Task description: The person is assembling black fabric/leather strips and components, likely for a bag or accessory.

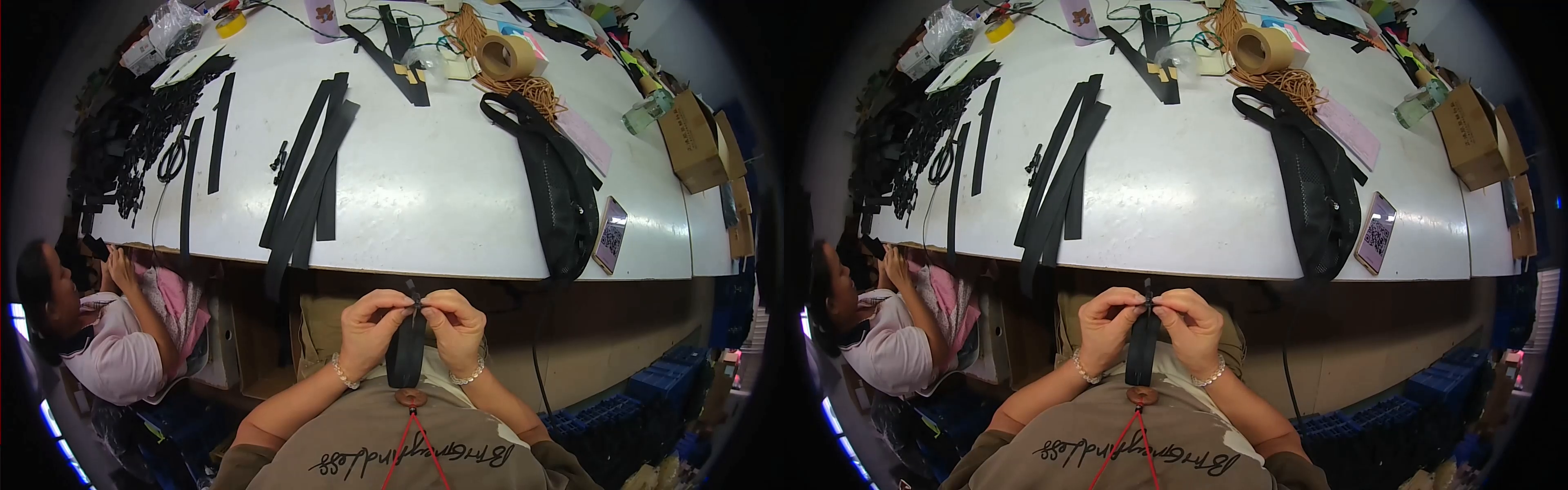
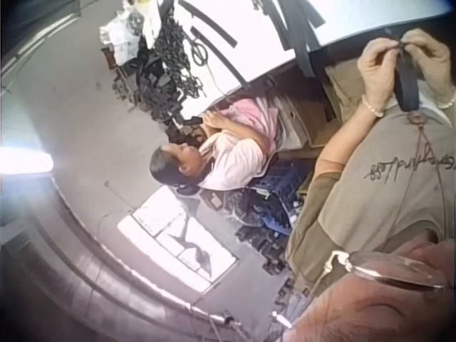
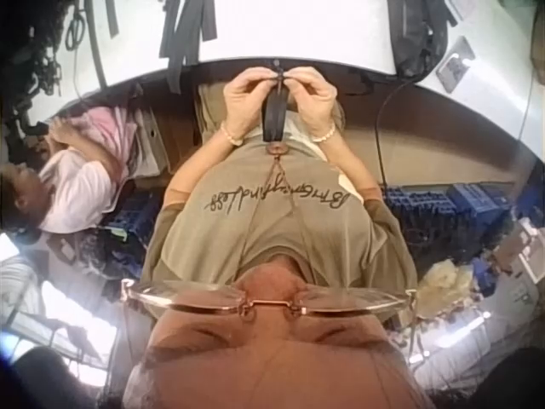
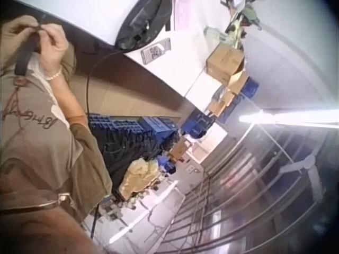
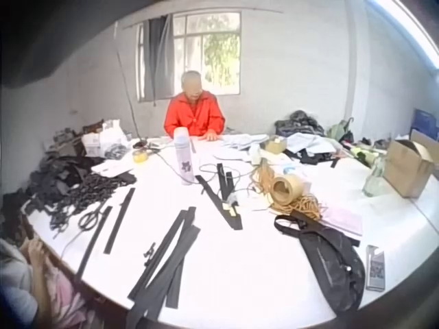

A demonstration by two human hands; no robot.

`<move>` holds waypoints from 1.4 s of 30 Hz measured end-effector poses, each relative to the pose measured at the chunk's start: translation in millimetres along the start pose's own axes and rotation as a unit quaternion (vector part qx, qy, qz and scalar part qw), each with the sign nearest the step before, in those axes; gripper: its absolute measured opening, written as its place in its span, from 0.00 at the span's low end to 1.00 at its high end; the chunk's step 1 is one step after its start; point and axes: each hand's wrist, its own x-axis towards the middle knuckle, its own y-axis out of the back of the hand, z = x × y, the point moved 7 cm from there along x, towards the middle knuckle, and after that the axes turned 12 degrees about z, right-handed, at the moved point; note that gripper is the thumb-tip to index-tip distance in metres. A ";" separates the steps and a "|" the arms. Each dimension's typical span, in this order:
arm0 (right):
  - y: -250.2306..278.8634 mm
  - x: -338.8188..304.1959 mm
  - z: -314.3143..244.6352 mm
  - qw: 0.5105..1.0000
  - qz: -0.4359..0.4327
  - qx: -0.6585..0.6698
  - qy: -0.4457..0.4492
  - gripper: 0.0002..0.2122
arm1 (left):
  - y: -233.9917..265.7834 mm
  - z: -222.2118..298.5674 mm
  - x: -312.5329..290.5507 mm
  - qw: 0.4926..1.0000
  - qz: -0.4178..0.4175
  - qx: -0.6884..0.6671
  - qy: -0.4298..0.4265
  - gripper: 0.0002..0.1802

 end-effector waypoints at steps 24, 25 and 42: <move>-1.8 -3.9 95.8 0.932 0.128 0.113 -0.320 0.05 | 0.3 -93.6 4.0 0.914 0.108 -0.140 0.366 0.03; -1.6 -2.7 95.5 0.932 0.128 0.114 -0.320 0.05 | 0.5 -92.6 5.1 0.914 0.108 -0.140 0.366 0.03; -54.6 68.7 -93.7 0.987 -0.112 0.108 -0.025 0.10 | -40.0 117.5 82.2 0.988 -0.154 0.028 0.015 0.08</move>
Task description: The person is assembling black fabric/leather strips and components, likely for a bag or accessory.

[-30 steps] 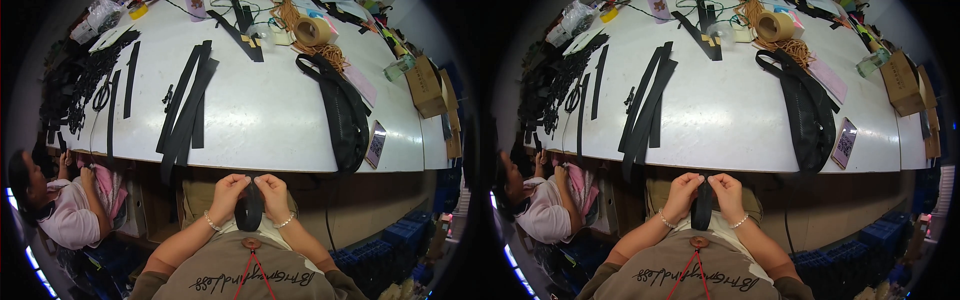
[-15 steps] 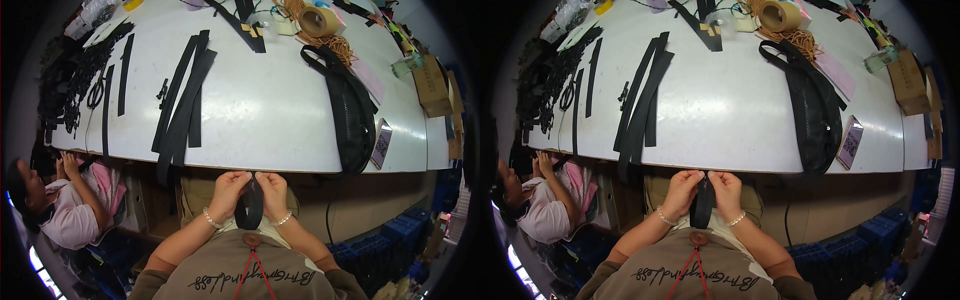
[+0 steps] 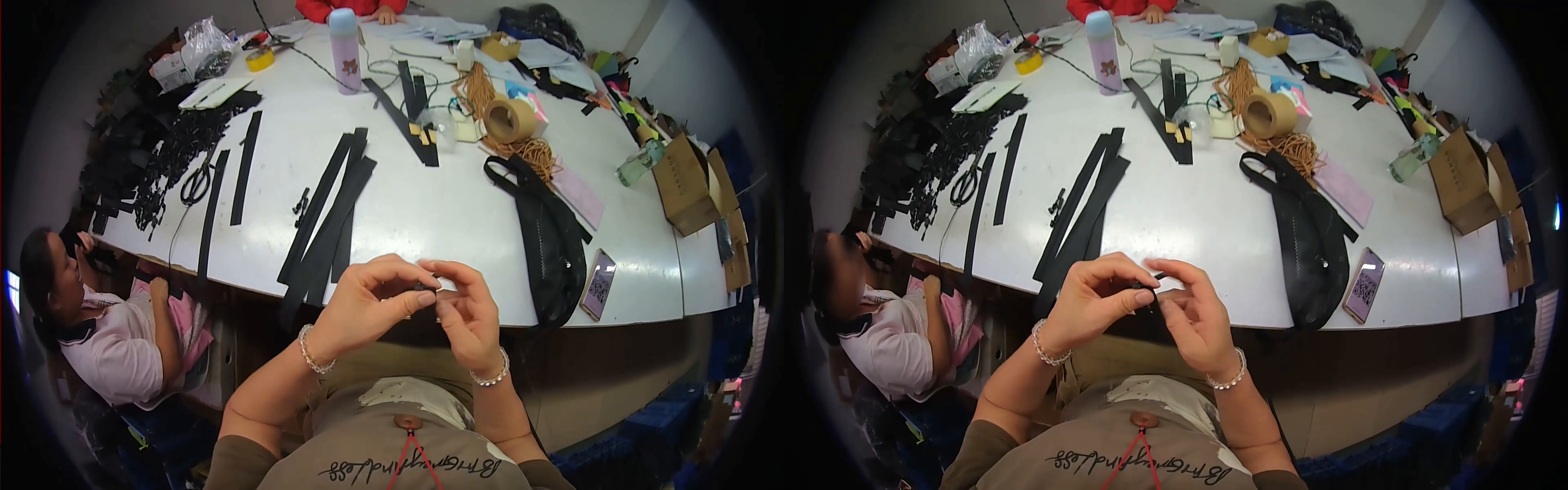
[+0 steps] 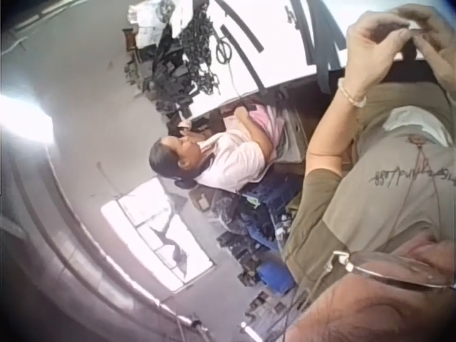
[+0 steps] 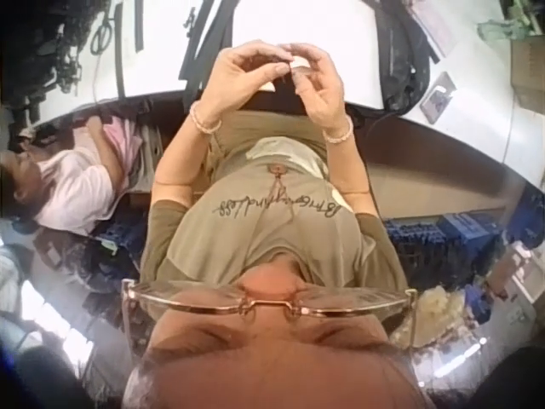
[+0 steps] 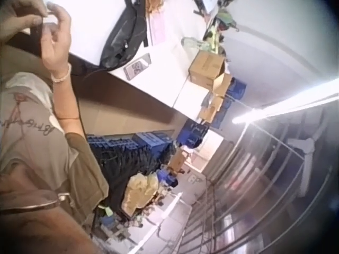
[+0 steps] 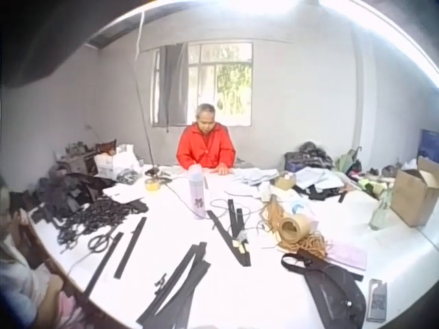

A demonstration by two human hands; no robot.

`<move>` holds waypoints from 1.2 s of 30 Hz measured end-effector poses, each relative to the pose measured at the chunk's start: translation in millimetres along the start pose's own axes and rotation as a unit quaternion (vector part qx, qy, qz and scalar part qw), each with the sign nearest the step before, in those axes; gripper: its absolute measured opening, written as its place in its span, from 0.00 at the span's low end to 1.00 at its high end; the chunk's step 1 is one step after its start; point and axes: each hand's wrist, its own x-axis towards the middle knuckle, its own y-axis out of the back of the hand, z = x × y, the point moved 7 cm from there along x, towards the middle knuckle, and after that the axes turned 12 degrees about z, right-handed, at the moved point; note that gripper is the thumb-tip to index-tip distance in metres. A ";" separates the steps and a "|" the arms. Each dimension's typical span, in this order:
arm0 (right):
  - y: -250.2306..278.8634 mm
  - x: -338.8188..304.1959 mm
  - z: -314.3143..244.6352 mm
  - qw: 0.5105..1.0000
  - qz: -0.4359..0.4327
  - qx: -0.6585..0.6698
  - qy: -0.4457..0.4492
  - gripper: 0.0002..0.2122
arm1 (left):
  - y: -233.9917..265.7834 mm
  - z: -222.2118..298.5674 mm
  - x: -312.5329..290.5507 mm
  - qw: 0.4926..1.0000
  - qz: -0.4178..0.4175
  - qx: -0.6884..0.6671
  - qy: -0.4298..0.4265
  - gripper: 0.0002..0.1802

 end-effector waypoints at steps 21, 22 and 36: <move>9.8 29.0 27.1 0.994 -0.010 0.104 0.042 0.06 | 0.6 17.1 48.6 0.988 -0.097 0.077 0.096 0.12; 9.3 27.0 25.9 0.994 0.003 0.104 0.037 0.06 | 1.1 16.1 48.9 0.988 -0.097 0.077 0.097 0.12; -7.3 23.8 36.9 0.987 -0.025 0.161 0.006 0.07 | 2.7 -2.3 39.5 0.987 -0.093 0.021 0.131 0.10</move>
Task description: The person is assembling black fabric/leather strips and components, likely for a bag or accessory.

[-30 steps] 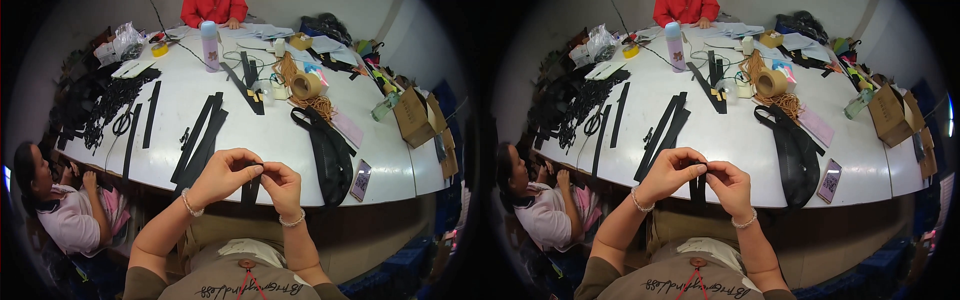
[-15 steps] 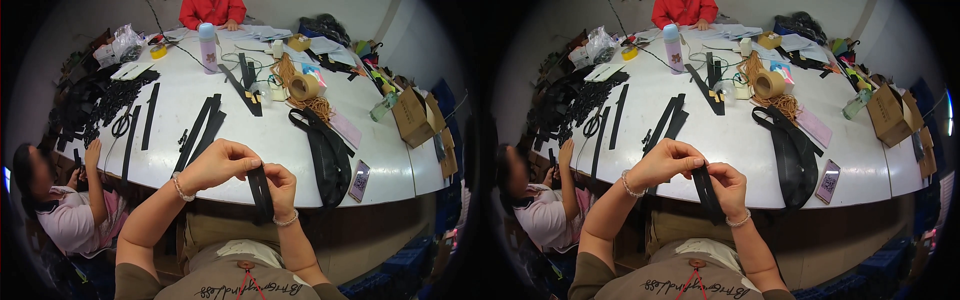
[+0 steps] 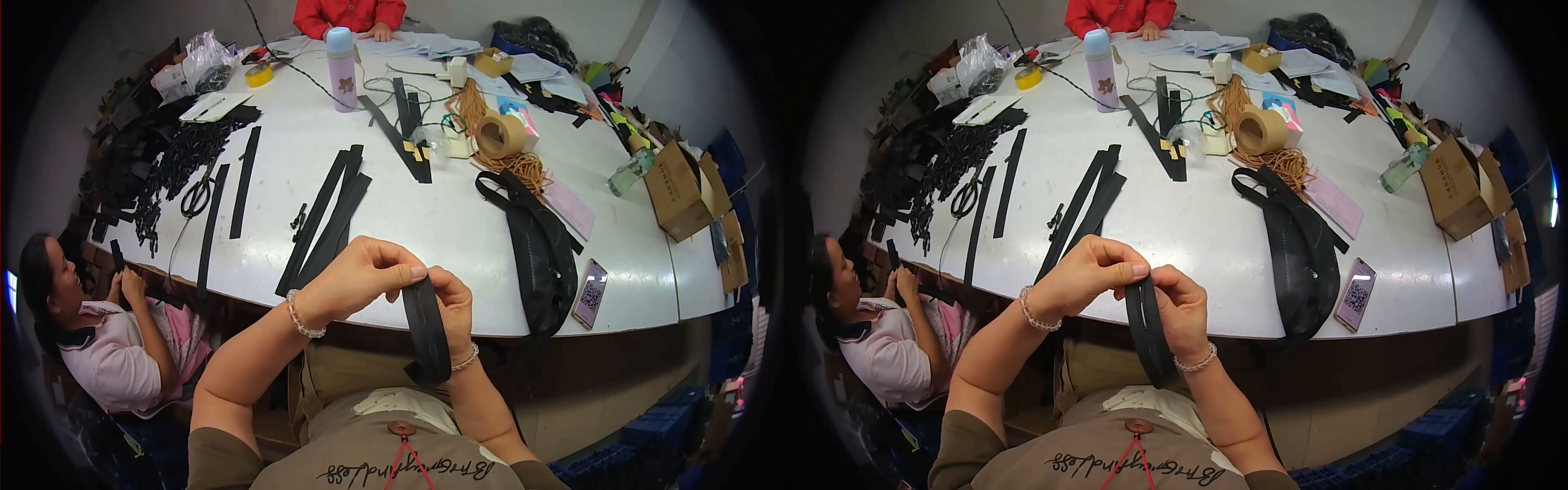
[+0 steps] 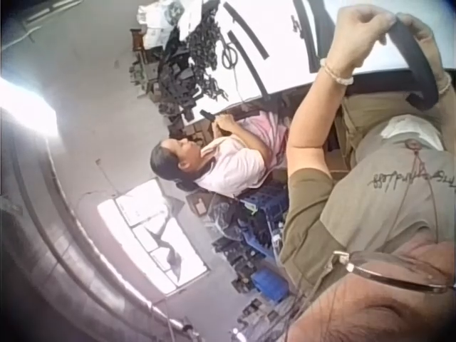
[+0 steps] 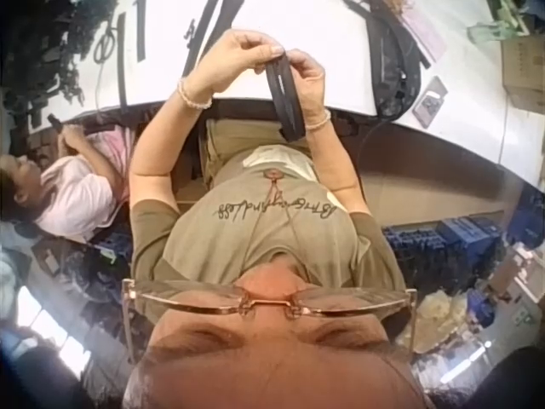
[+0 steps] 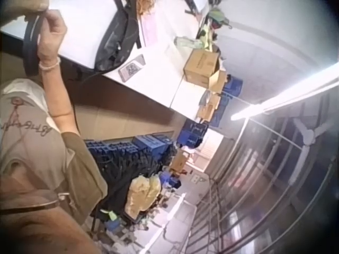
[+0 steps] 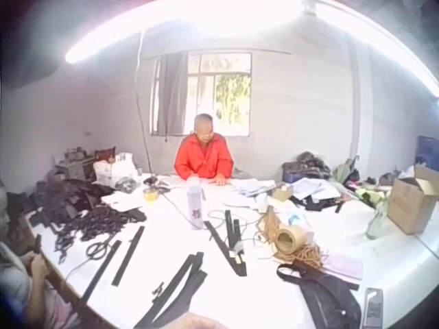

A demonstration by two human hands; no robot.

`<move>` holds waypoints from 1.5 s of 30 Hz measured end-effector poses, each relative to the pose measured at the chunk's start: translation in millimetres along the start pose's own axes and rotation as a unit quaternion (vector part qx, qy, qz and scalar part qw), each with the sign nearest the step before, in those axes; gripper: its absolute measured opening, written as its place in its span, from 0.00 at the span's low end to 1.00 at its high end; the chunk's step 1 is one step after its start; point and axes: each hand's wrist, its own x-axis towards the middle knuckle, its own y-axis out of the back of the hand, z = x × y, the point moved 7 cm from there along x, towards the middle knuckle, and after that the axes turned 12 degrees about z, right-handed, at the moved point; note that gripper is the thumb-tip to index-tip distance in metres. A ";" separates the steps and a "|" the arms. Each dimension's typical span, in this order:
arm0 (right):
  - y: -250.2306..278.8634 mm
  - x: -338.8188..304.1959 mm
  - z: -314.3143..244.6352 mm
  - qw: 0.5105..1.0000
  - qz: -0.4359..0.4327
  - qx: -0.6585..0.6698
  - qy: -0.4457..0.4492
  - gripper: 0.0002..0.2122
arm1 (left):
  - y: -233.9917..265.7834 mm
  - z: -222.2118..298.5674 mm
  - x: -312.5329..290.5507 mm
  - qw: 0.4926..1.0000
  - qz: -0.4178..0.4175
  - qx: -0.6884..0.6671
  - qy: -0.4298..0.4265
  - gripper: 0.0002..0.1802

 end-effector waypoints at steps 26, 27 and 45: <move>3.8 -46.9 1.8 0.994 -0.017 -0.107 0.029 0.03 | 2.8 -40.4 -27.2 0.993 -0.009 -0.094 0.068 0.12; -0.5 -47.6 1.4 0.995 -0.058 -0.074 0.023 0.05 | 9.0 -40.5 -26.5 0.994 0.013 -0.086 0.061 0.12; 32.0 -57.4 44.1 0.993 0.072 -0.031 -0.088 0.07 | -3.6 -51.8 -34.4 0.991 0.063 -0.109 0.040 0.13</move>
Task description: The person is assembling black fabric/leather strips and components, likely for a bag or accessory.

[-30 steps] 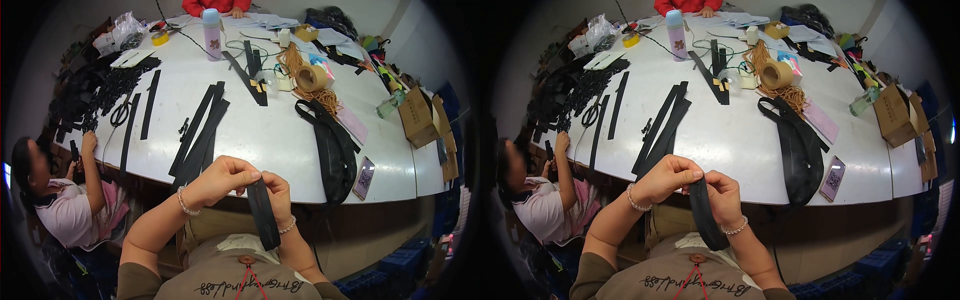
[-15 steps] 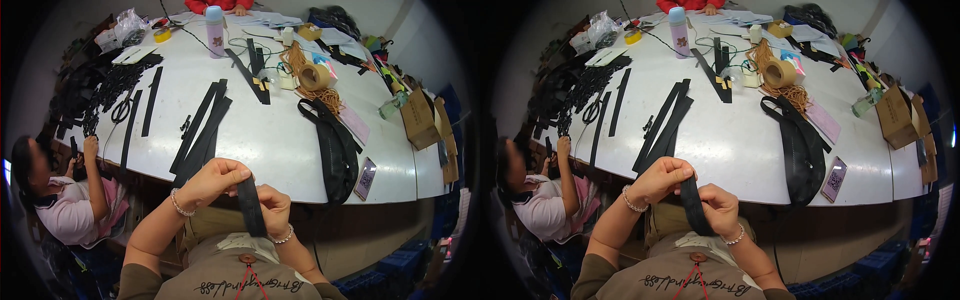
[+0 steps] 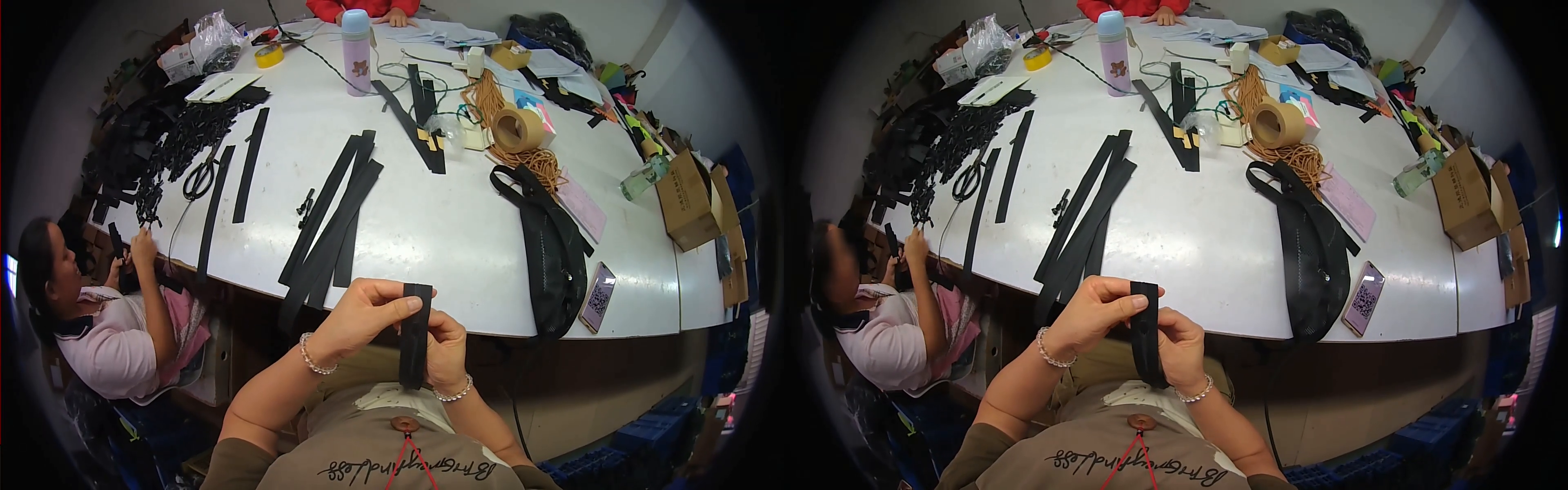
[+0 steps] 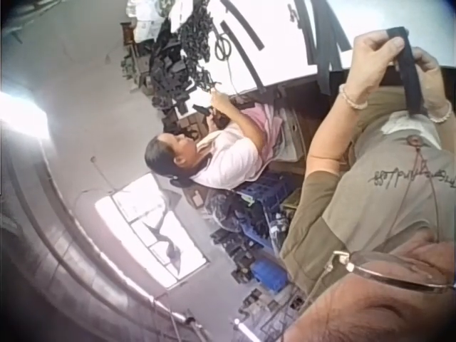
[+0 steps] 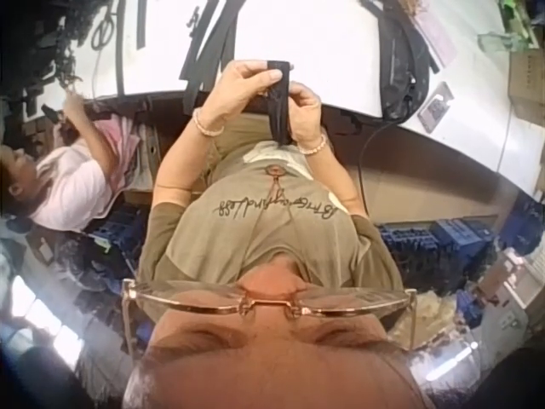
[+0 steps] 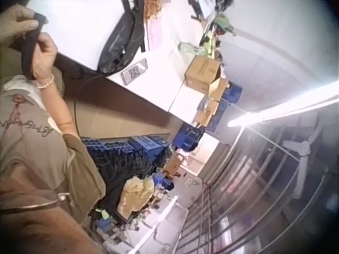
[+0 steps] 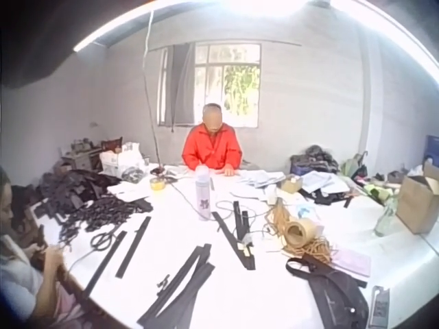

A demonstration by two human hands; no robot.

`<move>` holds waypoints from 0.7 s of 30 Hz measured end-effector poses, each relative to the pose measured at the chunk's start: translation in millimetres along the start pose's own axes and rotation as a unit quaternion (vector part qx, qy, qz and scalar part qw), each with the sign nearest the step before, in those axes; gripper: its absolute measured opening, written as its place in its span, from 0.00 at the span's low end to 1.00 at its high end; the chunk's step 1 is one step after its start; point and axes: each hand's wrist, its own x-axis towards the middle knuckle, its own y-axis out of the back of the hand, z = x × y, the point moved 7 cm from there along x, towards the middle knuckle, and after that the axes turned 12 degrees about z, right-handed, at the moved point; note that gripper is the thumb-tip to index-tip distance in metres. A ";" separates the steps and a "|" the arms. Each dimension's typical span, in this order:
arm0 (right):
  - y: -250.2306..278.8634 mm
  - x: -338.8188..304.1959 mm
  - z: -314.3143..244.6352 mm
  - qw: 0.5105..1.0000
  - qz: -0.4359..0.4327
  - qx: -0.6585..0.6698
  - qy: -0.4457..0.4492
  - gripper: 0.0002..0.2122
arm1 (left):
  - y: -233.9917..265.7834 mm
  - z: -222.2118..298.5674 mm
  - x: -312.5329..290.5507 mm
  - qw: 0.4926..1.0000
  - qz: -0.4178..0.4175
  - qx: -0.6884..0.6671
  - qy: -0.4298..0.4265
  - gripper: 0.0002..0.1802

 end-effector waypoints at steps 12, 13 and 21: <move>0.7 0.3 0.2 1.000 -0.007 0.001 -0.004 0.04 | 6.8 -24.2 10.9 0.994 0.052 -0.090 0.038 0.13; 1.5 0.8 0.6 1.000 -0.012 0.001 -0.005 0.04 | 8.0 -28.9 12.1 0.990 0.066 -0.112 0.051 0.13; -2.9 10.4 -3.7 0.991 0.065 -0.115 0.033 0.02 | 11.4 -62.5 8.3 0.961 0.115 -0.249 0.046 0.17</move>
